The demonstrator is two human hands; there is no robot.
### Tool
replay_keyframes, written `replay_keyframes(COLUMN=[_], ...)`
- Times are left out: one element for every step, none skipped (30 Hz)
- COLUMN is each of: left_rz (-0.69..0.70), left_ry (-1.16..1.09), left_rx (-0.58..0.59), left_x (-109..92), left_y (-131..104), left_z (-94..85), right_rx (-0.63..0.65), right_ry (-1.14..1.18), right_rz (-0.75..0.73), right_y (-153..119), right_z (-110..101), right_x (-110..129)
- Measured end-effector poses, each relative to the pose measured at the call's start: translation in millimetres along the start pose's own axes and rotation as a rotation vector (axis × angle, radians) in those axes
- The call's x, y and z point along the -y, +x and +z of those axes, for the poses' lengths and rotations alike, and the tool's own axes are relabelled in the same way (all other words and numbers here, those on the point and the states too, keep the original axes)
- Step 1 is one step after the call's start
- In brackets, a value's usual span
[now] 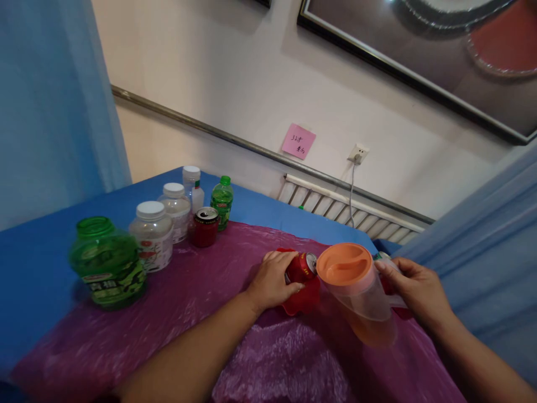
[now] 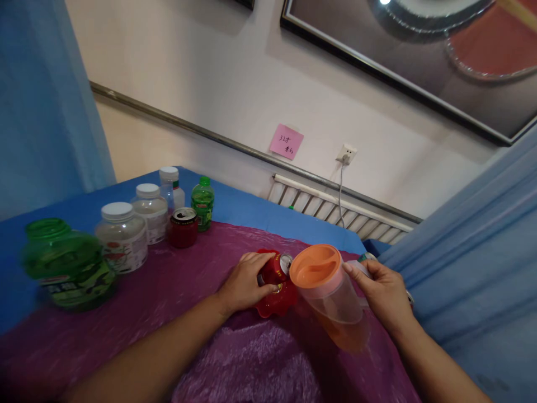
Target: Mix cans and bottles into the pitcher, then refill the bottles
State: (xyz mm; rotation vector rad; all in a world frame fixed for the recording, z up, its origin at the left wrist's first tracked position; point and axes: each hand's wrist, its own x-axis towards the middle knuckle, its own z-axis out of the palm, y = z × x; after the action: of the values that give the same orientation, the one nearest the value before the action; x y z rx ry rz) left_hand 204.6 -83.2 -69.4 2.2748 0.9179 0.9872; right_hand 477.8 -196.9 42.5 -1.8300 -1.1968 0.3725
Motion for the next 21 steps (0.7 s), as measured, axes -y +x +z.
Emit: replay_keyframes(left_rz=[-0.002, -0.003, -0.005, -0.007, -0.006, -0.006, -0.004, -0.003, -0.002, -0.001, -0.001, -0.002, -0.003, -0.005, -0.008, -0.01, -0.013, -0.015, -0.016, -0.014, -0.011], left_ry=[0.004, 0.008, 0.01, 0.008, 0.005, 0.001, -0.001, -0.001, 0.001, 0.004, 0.007, 0.009, 0.01, 0.012, 0.013, 0.014, 0.014, 0.016, 0.015, 0.014, 0.012], left_rx=[-0.001, -0.002, -0.002, -0.002, -0.002, -0.004, -0.005, -0.007, -0.008, -0.009, -0.009, -0.009, -0.008, -0.008, -0.007, -0.006, -0.005, -0.004, -0.001, 0.002, 0.005], left_x=[0.0, -0.1, -0.2, -0.2, -0.2, -0.1, 0.1, 0.4, 0.7, 0.9, 1.0, 1.1, 1.0, 0.9, 0.6, 0.4, 0.1, -0.2, -0.4, -0.6, -0.6], left_y=[-0.1, -0.1, -0.2, -0.3, -0.3, -0.4, -0.3, -0.3, -0.3, -0.3, -0.3, -0.3, -0.4, -0.4, -0.5, -0.5, -0.4, -0.4, -0.3, -0.2, -0.1], left_z=[0.0, 0.0, 0.1, 0.2, 0.3, 0.4, 0.5, 0.7, 0.8, 0.9, 1.0, 1.1, 1.1, 1.1, 1.0, 0.9, 0.7, 0.5, 0.2, -0.2, -0.5], right_rx=[0.001, 0.0, -0.002, -0.004, -0.005, -0.004, -0.002, 0.0, 0.003, 0.004, 0.002, -0.001, -0.003, -0.003, -0.003, -0.004, -0.002, 0.001, 0.002, 0.002, 0.005], right_ry=[0.003, 0.004, 0.004, 0.003, 0.0, -0.002, -0.001, 0.001, 0.003, 0.002, -0.002, -0.008, -0.014, -0.017, -0.019, -0.017, -0.015, -0.013, -0.008, -0.003, 0.002], right_rz=[0.003, 0.004, 0.004, 0.002, -0.001, -0.003, -0.005, -0.004, 0.001, 0.006, 0.01, 0.012, 0.013, 0.011, 0.01, 0.011, 0.012, 0.013, 0.015, 0.016, 0.016], right_y=[0.0, 0.0, 0.0, 0.0, -0.1, -0.1, 0.0, 0.1, 0.2, 0.4, 0.6, 0.8, 1.0, 1.1, 1.3, 1.4, 1.5, 1.6, 1.7, 1.8, 1.9], right_z=[0.1, 0.3, 0.5, 0.7, 1.0, 1.1, 1.2, 1.3, 1.3, 1.3, 1.3, 1.3, 1.3, 1.3, 1.4, 1.5, 1.7, 1.9, 2.1, 2.4, 2.6], right_x=[-0.3, -0.4, -0.3, 0.0, 0.5, 0.9, 1.3, 1.6, 1.8, 1.8, 1.7, 1.5, 1.2, 1.0, 0.9, 0.9, 1.0, 1.3, 1.5, 1.8, 1.9])
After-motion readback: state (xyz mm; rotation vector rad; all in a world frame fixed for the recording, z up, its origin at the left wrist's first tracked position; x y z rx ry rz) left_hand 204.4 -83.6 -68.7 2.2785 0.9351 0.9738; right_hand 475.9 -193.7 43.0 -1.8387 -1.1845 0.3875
